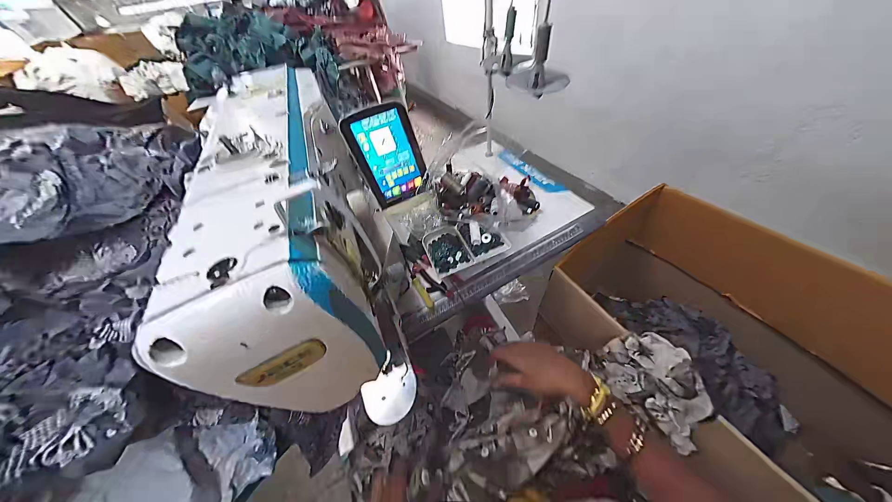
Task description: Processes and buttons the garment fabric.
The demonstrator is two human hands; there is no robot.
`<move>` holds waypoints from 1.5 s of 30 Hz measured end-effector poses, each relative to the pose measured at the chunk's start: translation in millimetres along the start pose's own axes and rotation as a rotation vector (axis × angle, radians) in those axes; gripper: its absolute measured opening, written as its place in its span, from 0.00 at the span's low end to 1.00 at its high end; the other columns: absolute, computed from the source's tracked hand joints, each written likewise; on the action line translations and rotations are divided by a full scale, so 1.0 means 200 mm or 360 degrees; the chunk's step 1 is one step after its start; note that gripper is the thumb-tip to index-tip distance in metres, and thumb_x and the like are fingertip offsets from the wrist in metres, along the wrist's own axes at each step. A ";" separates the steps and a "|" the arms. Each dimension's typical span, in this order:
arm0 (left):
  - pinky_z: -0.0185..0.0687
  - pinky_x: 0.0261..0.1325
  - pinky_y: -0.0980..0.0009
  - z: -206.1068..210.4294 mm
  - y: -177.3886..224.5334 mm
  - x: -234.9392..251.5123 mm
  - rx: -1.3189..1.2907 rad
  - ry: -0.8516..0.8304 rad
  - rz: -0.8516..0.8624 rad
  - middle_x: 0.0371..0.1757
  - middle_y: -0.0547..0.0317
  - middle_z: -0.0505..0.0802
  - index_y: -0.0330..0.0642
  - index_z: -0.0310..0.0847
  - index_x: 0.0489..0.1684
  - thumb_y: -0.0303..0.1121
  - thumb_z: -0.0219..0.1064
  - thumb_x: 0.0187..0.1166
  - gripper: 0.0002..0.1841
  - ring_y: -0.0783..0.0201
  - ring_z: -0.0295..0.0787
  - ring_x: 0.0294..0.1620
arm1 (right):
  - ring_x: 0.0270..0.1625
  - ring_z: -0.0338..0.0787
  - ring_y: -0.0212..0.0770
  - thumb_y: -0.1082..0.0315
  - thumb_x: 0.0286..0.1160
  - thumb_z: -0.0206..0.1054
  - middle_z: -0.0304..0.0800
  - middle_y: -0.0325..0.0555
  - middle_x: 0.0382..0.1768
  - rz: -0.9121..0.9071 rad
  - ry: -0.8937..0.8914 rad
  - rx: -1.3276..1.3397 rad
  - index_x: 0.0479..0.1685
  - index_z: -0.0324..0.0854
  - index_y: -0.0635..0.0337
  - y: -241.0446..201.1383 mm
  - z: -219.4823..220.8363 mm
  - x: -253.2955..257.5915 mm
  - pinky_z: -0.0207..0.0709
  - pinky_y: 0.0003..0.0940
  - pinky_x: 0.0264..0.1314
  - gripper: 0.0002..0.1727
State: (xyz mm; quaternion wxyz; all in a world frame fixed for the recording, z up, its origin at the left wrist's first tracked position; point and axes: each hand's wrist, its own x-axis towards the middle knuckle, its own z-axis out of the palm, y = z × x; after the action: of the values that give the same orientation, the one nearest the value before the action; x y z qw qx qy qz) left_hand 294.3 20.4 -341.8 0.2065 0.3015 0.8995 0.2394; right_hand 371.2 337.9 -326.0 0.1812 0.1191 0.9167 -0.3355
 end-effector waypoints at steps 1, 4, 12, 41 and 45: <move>0.76 0.65 0.30 -0.05 0.06 0.00 0.0050 -0.0020 -0.0068 0.56 0.19 0.87 0.22 0.80 0.65 0.45 0.73 0.76 0.31 0.23 0.84 0.61 | 0.67 0.87 0.66 0.48 0.85 0.63 0.89 0.63 0.63 0.0035 0.0078 0.0006 0.73 0.81 0.57 -0.01 -0.01 0.05 0.73 0.74 0.68 0.27; 0.77 0.62 0.31 -0.15 0.13 0.04 0.0040 -0.0125 -0.0359 0.48 0.27 0.92 0.26 0.79 0.69 0.49 0.70 0.79 0.33 0.30 0.90 0.54 | 0.63 0.88 0.63 0.49 0.88 0.59 0.90 0.61 0.57 0.0203 0.0204 0.0141 0.67 0.83 0.59 -0.03 -0.02 0.20 0.74 0.69 0.66 0.24; 0.93 0.39 0.66 -0.08 0.10 0.12 -0.1041 0.0085 -0.0367 0.41 0.54 0.92 0.30 0.70 0.71 0.42 0.58 0.87 0.24 0.66 0.93 0.31 | 0.54 0.91 0.63 0.56 0.88 0.60 0.93 0.61 0.46 0.0488 0.0815 0.0463 0.56 0.88 0.62 -0.07 0.01 0.45 0.78 0.66 0.59 0.19; 0.92 0.37 0.73 0.03 0.33 0.70 -0.1153 0.0080 -0.0501 0.42 0.53 0.86 0.25 0.63 0.72 0.35 0.46 0.95 0.20 0.71 0.90 0.28 | 0.30 0.89 0.24 0.73 0.77 0.71 0.92 0.40 0.33 -0.0317 0.0716 0.1893 0.42 0.88 0.68 -0.15 0.23 0.39 0.86 0.20 0.39 0.05; 0.91 0.31 0.75 0.03 0.31 0.73 -0.1136 0.0152 -0.0537 0.35 0.60 0.86 0.29 0.64 0.69 0.37 0.44 0.95 0.19 0.73 0.87 0.22 | 0.28 0.89 0.25 0.77 0.73 0.73 0.89 0.36 0.27 -0.0265 0.0639 0.2104 0.37 0.78 0.64 -0.17 0.25 0.45 0.86 0.21 0.38 0.07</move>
State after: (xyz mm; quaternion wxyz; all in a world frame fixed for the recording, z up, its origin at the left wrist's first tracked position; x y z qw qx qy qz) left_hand 218.1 159.6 -346.4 0.2927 0.0472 0.8052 0.5135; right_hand 290.9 288.8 -378.9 -0.1287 0.1934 0.5421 -0.8076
